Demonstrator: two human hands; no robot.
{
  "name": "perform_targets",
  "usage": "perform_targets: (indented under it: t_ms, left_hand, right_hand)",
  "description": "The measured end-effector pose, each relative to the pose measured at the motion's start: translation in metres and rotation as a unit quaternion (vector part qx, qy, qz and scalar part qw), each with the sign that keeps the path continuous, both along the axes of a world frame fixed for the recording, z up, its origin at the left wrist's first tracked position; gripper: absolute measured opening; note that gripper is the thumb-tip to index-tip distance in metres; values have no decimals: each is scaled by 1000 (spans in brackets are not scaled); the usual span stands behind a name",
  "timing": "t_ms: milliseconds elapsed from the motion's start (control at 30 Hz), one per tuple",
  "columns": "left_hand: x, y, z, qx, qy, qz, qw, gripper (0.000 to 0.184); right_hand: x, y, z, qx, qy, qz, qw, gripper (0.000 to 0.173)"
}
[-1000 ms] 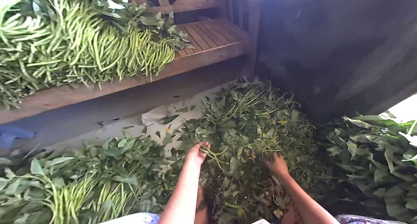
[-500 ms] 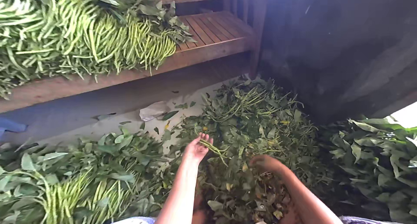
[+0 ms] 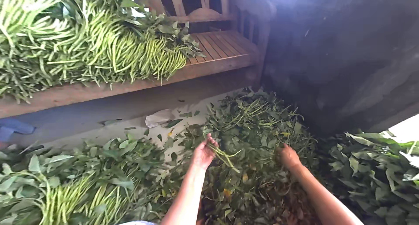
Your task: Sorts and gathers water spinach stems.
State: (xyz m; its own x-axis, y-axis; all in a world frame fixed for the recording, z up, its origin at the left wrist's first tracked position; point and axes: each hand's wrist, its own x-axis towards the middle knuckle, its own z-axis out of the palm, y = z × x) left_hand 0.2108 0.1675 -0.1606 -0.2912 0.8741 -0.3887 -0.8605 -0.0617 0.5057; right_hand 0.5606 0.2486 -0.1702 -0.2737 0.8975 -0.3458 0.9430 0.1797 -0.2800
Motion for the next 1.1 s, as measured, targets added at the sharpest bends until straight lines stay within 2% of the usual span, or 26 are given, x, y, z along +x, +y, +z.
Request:
perform_targets:
  t_ms: [67, 133, 167, 233, 333, 400, 567, 633, 700, 833, 967, 1100]
  left_hand:
    - [2, 1, -1, 24, -17, 5, 1000, 25]
    - [4, 1, 0, 31, -20, 12, 999, 24]
    - [6, 0, 3, 29, -16, 11, 999, 25]
    - [7, -1, 9, 27, -9, -7, 1000, 30]
    - [8, -5, 17, 2, 2, -38, 999, 25]
    - [10, -9, 20, -39, 36, -60, 997, 19]
    - [24, -14, 35, -151, 247, -93, 953, 20]
    - [37, -15, 43, -155, 318, -101, 930, 21]
    - [49, -15, 52, -139, 366, -98, 915, 20]
    - [81, -16, 59, -119, 460, -74, 877, 21]
    - [104, -19, 53, -117, 514, -46, 849, 25]
    - [120, -24, 44, -103, 559, -49, 822, 25]
  right_hand:
    - [12, 11, 36, -18, 121, -17, 992, 26]
    - [23, 12, 59, -81, 251, -85, 961, 29]
    - [26, 7, 67, -123, 314, -130, 932, 28]
    - [29, -7, 74, -191, 454, -186, 850, 20]
    - [28, -30, 67, -258, 602, -191, 731, 15]
    - [22, -43, 48, -255, 619, -210, 712, 15]
    - [-18, -61, 23, -175, 614, -187, 746, 21]
    - [-24, -62, 15, -167, 613, -177, 751, 23]
    - [-32, -59, 12, -129, 596, -159, 776, 23]
    - [-48, -59, 16, 23, 446, -170, 878, 27]
    - [-57, -65, 17, 70, 355, -198, 911, 29]
    - [-62, -71, 19, 49, 271, -187, 943, 31]
